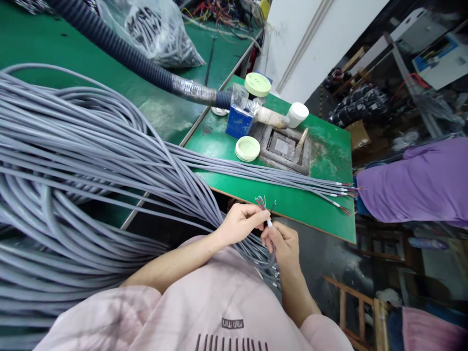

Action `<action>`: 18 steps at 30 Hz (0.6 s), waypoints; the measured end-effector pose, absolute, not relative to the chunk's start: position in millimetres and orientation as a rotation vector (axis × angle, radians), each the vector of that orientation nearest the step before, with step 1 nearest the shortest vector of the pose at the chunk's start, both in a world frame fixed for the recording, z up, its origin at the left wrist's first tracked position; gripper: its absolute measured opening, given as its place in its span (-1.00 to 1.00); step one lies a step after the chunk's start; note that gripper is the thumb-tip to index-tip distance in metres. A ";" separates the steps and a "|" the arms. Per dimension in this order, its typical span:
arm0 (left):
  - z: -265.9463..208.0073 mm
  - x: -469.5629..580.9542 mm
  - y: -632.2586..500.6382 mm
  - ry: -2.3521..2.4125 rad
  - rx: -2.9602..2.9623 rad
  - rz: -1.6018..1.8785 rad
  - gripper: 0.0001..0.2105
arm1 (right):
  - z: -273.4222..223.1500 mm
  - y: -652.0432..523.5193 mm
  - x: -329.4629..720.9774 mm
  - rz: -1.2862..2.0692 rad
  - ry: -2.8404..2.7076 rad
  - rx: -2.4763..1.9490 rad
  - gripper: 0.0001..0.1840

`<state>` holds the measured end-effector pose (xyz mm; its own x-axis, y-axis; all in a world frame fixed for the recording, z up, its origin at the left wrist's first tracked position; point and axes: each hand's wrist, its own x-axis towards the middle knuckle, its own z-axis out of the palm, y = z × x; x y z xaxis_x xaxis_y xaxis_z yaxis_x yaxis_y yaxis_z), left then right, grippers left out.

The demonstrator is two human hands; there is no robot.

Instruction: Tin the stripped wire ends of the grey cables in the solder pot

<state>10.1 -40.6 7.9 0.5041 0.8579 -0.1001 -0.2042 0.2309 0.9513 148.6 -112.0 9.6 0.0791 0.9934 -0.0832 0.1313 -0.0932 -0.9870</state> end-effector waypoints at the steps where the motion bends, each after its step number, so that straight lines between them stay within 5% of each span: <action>1: 8.1 9.8 -40.2 0.733 1.085 0.835 -0.59 | 10.1 -111.7 148.1 1.162 -1.199 -1.401 -0.60; 18: 1.2 8.7 -47.0 0.825 1.088 1.250 -0.82 | 14.7 -108.2 140.3 1.072 -1.222 -1.517 -0.57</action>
<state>8.7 -47.0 1.2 0.1640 0.9833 0.0786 -0.3147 -0.0234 0.9489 140.3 -108.2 14.7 0.1406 0.9858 -0.0922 0.2195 -0.1218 -0.9680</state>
